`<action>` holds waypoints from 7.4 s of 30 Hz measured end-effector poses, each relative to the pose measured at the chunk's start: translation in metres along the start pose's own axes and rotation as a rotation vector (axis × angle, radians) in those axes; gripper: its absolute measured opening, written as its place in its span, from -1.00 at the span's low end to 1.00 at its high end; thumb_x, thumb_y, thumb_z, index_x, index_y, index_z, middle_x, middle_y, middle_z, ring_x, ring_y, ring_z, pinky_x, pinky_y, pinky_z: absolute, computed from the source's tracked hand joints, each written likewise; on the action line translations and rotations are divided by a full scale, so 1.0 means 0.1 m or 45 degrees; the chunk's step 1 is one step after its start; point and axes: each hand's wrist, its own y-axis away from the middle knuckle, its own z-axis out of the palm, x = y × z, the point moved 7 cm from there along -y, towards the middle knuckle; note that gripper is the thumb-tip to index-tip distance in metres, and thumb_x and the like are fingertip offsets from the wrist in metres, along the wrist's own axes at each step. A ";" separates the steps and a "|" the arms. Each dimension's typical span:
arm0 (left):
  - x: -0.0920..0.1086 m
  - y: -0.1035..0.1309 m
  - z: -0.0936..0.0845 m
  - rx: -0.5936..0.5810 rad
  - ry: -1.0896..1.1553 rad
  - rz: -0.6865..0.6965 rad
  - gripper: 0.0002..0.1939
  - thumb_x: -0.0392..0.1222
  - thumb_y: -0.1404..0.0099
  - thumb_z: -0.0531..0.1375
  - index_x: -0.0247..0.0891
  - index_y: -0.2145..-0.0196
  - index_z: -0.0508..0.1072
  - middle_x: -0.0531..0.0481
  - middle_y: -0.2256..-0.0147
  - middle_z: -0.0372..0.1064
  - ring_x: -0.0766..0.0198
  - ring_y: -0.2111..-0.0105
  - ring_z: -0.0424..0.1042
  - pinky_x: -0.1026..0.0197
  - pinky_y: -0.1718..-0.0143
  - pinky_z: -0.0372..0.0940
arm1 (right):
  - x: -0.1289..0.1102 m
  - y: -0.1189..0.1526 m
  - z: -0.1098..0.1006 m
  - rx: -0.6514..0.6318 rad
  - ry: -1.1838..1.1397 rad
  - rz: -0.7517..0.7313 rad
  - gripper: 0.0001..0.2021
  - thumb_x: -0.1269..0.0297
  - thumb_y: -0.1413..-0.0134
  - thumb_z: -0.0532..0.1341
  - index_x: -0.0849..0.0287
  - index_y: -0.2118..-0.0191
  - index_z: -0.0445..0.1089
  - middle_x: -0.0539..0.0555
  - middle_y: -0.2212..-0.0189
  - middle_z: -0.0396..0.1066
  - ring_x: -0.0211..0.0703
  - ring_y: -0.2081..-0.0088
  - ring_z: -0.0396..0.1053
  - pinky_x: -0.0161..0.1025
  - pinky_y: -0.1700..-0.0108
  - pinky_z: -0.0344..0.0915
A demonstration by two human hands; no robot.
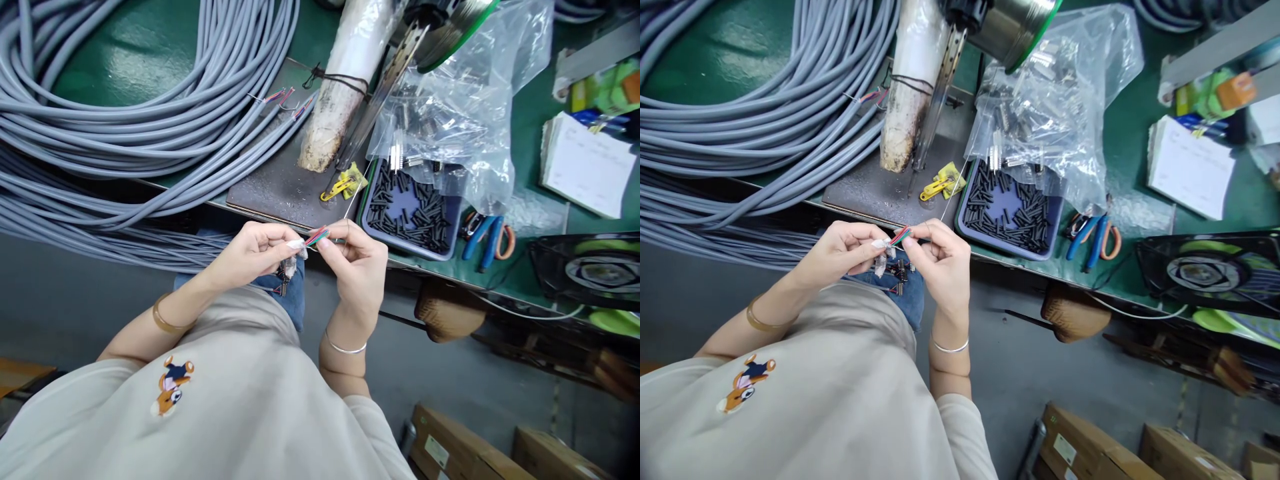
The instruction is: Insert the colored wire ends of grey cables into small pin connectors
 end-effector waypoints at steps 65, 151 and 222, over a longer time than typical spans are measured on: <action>-0.11 -0.04 0.10 -0.117 0.194 -0.134 -0.51 0.20 -0.21 0.38 -0.33 0.40 0.42 0.06 0.61 0.39 0.56 0.75 0.07 0.42 0.74 -0.09 | 0.16 0.03 0.03 0.043 -0.332 0.057 -0.90 0.24 -0.04 0.42 0.10 0.40 0.54 -0.11 0.50 0.39 -0.47 0.60 0.09 -0.41 0.60 -0.03; 0.14 0.07 0.16 0.287 -0.337 0.435 -0.87 -0.21 -0.30 0.24 -0.29 0.39 0.43 0.09 0.51 0.33 0.46 0.54 0.23 0.41 0.53 0.14 | 0.05 0.19 0.00 0.097 0.058 -0.014 -0.80 0.14 -0.20 0.30 0.11 0.39 0.46 -0.06 0.49 0.30 -0.35 0.53 0.08 -0.28 0.50 0.01; -0.21 0.11 -0.27 0.161 0.463 -0.017 -0.63 -0.08 -0.04 0.48 -0.27 0.45 0.36 0.11 0.59 0.32 0.52 0.70 0.15 0.44 0.71 -0.15 | -0.31 0.34 0.02 0.288 0.397 -0.418 -0.89 0.29 -0.22 0.33 0.02 0.18 0.62 -0.04 0.47 0.46 -0.35 0.56 0.19 -0.28 0.52 0.10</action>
